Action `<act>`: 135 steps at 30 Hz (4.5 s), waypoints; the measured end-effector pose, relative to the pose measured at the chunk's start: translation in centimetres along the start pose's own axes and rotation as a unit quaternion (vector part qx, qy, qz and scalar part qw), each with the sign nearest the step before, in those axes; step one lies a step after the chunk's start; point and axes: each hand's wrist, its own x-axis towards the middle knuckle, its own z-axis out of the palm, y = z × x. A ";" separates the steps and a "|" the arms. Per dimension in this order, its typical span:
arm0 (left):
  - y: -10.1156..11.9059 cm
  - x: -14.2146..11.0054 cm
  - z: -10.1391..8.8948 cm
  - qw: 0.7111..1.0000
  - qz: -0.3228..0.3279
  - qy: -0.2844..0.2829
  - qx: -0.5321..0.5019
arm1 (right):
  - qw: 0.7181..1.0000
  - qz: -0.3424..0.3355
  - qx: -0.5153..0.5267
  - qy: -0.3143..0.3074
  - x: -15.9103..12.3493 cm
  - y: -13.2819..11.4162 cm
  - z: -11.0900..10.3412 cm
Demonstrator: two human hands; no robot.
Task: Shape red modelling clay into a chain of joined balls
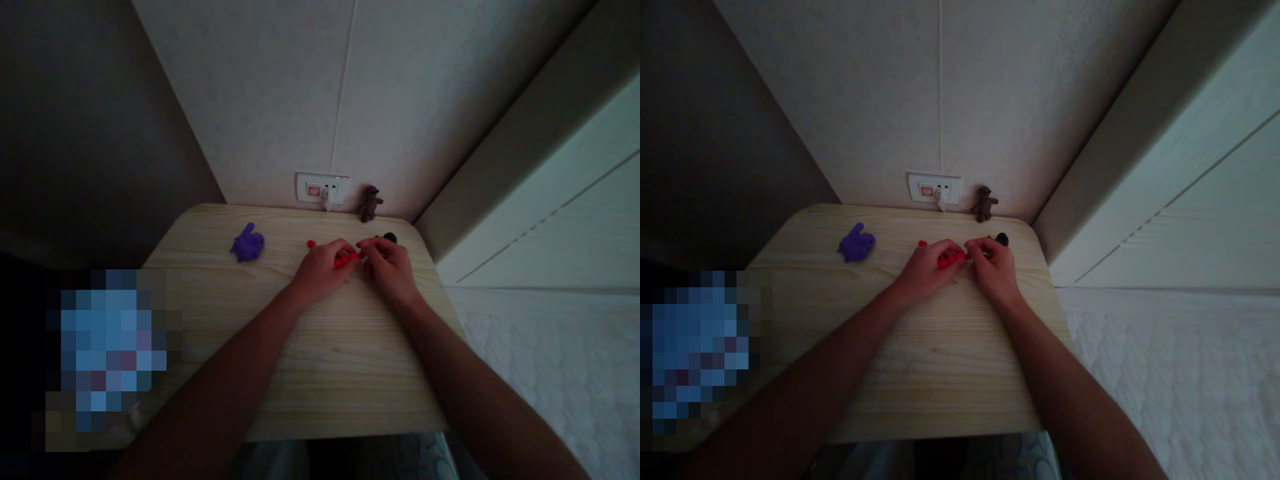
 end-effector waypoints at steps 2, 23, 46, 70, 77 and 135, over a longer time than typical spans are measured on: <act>0.0 0.0 0.0 1.000 0.001 0.001 0.002 | 1.000 -0.001 -0.002 0.000 0.0 0.0 0.0; 0.0 0.0 0.0 1.000 0.004 -0.002 -0.008 | 1.000 -0.011 -0.024 -0.001 0.0 -0.2 0.0; -0.1 0.1 0.1 1.000 0.001 0.002 -0.016 | 0.999 -0.022 -0.025 0.043 0.3 0.6 -0.3; -0.2 0.1 0.0 1.000 0.000 0.005 -0.017 | 0.999 -0.008 0.027 0.046 0.2 0.6 -0.2; -0.2 0.1 0.0 1.000 -0.005 0.008 -0.011 | 0.997 -0.036 -0.019 0.073 0.2 0.5 -0.5; 0.1 0.0 0.0 1.000 -0.005 0.001 -0.010 | 0.995 -0.007 0.086 0.050 0.2 0.0 -0.1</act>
